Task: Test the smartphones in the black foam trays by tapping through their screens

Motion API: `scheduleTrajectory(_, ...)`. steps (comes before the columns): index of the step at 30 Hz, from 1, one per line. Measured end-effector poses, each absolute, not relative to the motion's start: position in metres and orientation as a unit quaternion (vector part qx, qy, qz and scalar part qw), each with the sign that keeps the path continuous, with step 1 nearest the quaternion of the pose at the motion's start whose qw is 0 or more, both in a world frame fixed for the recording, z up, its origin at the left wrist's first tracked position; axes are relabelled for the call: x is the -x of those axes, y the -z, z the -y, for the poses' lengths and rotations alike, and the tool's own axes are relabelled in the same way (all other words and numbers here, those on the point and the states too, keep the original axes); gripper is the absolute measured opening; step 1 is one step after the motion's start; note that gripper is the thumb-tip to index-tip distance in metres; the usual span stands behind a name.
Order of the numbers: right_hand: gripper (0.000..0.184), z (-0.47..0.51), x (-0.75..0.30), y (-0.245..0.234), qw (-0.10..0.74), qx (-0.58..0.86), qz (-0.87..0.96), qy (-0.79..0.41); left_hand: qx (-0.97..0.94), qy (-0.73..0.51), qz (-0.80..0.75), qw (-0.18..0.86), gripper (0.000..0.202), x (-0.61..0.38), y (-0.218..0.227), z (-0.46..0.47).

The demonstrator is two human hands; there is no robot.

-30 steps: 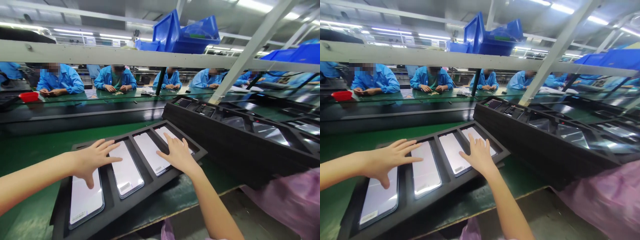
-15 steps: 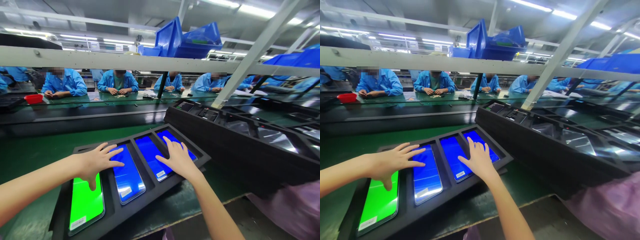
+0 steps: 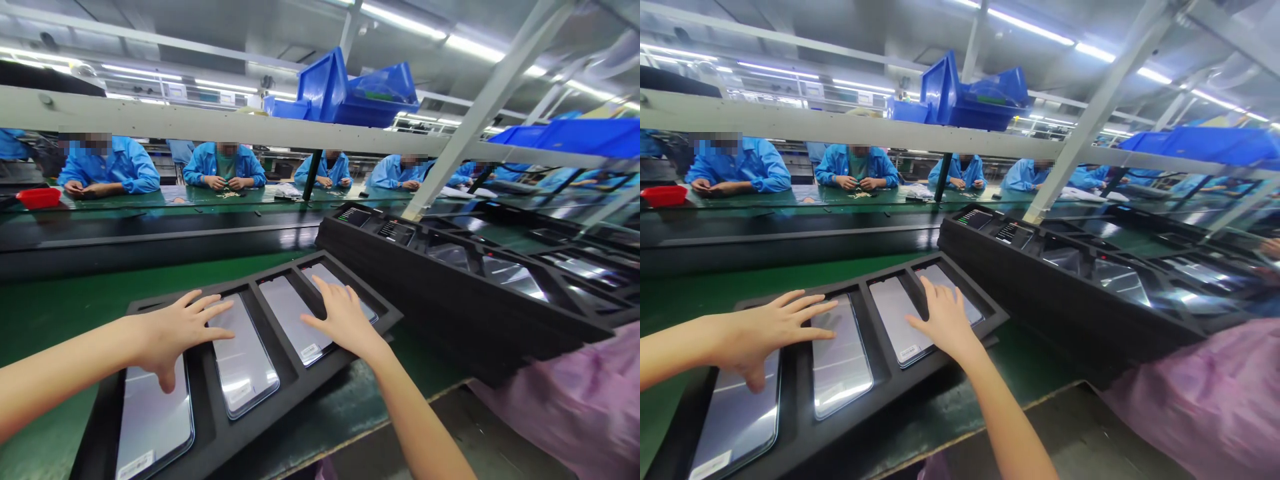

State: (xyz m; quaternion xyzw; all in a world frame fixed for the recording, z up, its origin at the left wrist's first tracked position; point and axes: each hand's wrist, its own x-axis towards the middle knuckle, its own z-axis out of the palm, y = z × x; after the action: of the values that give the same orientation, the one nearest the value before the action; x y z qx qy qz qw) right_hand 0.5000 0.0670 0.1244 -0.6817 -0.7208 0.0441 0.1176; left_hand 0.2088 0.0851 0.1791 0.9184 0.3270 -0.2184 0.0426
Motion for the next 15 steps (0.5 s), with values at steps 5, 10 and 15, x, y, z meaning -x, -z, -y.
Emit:
scheduleTrajectory(5, 0.08, -0.069, -0.502, -0.124, 0.114, 0.689, 0.713, -0.062, -0.926, 0.201, -0.311, 0.071, 0.108, -0.21, -0.177, -0.086)
scheduleTrajectory(10, 0.083, -0.071, -0.505, -0.119, 0.139, 0.674, 0.722, -0.069, -0.933, 0.184, -0.298, 0.084, 0.107, -0.207, -0.174, -0.088)
scheduleTrajectory(15, 0.059, -0.068, -0.528, -0.113, 0.279, 0.642, 0.713, -0.036, -0.946, 0.081, -0.305, 0.072, 0.088, -0.194, -0.172, -0.083)
